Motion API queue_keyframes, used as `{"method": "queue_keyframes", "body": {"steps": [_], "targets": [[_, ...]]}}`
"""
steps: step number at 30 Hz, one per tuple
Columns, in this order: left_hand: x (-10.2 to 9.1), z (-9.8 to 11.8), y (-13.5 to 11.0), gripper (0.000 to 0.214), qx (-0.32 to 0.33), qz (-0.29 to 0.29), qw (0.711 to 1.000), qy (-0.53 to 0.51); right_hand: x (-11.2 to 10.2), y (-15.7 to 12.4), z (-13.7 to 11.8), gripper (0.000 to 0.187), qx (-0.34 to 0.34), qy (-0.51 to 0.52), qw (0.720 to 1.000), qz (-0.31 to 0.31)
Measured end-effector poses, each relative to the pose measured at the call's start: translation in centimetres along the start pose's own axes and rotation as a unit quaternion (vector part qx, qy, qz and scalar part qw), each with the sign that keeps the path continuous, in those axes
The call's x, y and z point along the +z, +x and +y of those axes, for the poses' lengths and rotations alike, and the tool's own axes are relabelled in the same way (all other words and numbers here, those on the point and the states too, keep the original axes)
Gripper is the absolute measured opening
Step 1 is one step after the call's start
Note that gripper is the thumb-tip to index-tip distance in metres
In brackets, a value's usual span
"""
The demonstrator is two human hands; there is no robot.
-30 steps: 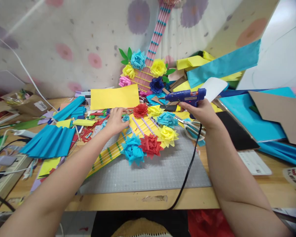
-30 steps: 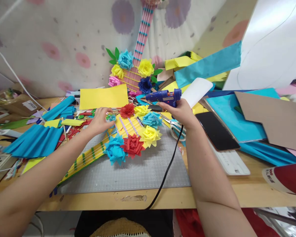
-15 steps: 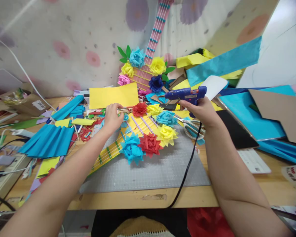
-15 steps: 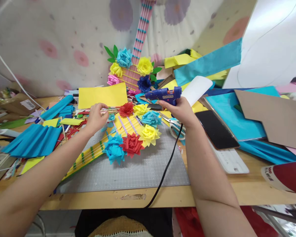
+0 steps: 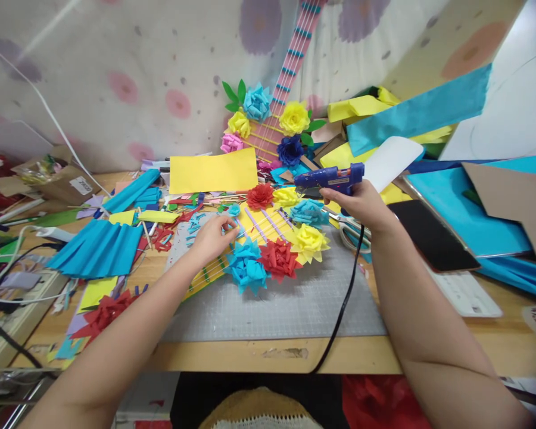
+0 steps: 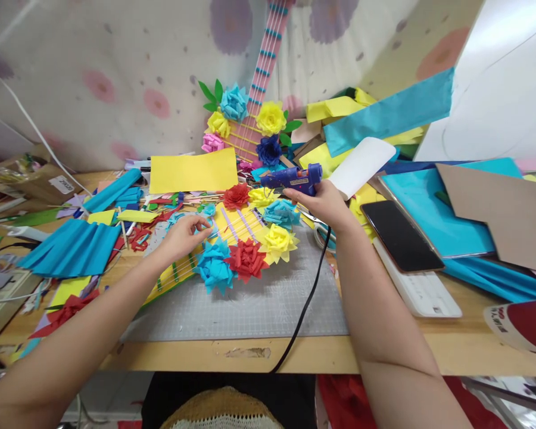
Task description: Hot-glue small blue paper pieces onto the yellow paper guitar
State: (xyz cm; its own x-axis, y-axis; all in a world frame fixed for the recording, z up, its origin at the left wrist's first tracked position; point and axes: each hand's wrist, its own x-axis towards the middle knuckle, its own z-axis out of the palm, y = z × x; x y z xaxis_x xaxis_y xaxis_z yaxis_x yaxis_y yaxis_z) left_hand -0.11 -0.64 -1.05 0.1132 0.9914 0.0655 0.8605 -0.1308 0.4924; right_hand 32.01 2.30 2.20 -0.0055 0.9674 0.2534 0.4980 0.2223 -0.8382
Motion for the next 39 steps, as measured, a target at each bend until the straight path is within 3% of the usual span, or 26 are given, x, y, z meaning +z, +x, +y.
{"method": "queue_keyframes", "body": {"steps": [8, 14, 19, 25, 39], "targets": [[0.8, 0.3, 0.8, 0.009, -0.063, -0.033, 0.994, -0.082, 0.2, -0.1, -0.2, 0.04, 0.007, 0.001, 1.0, -0.029], [0.3, 0.1, 0.7, 0.008, -0.039, 0.008, 0.989, -0.144, 0.5, 0.0, 0.1, 0.044, -0.008, 0.001, 0.999, -0.035], [0.2, 0.5, 0.6, 0.008, -0.042, 0.032, 0.984, -0.17, 1.5, -0.3, -0.2, 0.048, 0.003, 0.009, 0.996, -0.085], [0.7, 2.0, 1.0, 0.013, -0.054, 0.018, 0.972, -0.226, 2.7, -0.9, -1.6, 0.051, -0.049, -0.021, 0.988, -0.143], [1.0, 3.3, 0.7, 0.015, -0.036, 0.016, 0.982, -0.187, 3.1, -1.4, -2.4, 0.042, -0.109, -0.133, 0.966, -0.192]]}}
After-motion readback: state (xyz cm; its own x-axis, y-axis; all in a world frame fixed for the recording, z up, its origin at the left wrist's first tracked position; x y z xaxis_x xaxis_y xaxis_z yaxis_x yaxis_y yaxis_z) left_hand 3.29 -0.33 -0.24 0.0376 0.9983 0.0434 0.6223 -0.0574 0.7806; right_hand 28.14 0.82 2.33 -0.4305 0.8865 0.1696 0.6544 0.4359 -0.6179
